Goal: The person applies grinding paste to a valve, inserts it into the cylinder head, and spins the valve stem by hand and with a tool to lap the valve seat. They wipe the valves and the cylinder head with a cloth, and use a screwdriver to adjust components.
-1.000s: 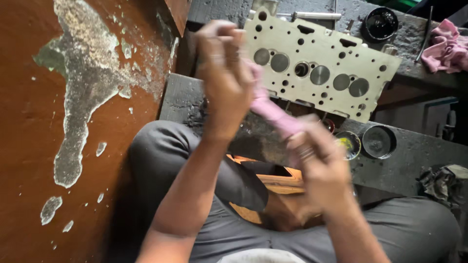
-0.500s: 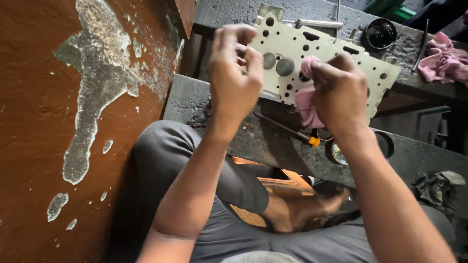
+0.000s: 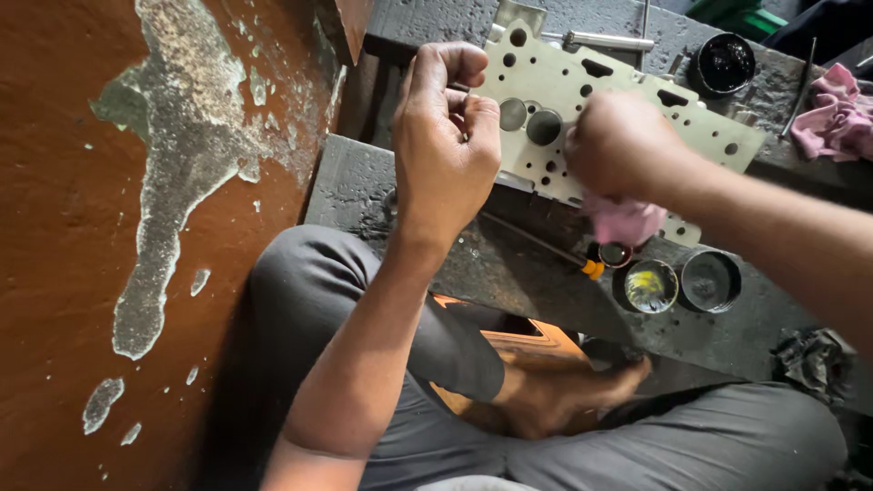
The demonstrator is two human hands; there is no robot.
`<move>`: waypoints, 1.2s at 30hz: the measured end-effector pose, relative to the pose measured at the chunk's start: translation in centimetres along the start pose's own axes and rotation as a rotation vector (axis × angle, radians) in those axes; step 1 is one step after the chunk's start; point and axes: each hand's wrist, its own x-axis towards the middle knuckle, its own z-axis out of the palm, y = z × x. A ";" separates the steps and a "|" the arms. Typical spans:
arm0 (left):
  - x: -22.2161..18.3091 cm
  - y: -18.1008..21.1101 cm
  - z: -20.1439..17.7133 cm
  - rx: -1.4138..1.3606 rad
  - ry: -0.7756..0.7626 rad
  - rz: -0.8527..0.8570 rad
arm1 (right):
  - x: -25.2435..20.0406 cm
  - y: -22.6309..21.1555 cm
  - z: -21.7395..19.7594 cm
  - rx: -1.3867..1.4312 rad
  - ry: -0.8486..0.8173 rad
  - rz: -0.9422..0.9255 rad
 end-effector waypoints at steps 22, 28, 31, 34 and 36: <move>-1.7 -1.6 1.5 -0.088 -0.539 0.061 | -4.1 5.7 5.7 2.285 -0.042 -0.073; -0.5 -0.8 -0.7 -0.205 -1.006 -0.258 | -10.2 6.2 6.1 2.525 0.156 -0.342; 1.2 -0.1 -2.7 -0.385 -0.855 -0.352 | -10.8 5.8 7.3 2.015 0.260 -0.293; 1.5 0.6 -3.3 -0.364 -0.799 -0.389 | -11.7 4.6 8.2 0.999 0.537 -0.087; 1.1 0.6 -2.7 -0.289 -0.812 -0.381 | -12.5 2.8 8.5 0.552 0.855 -0.279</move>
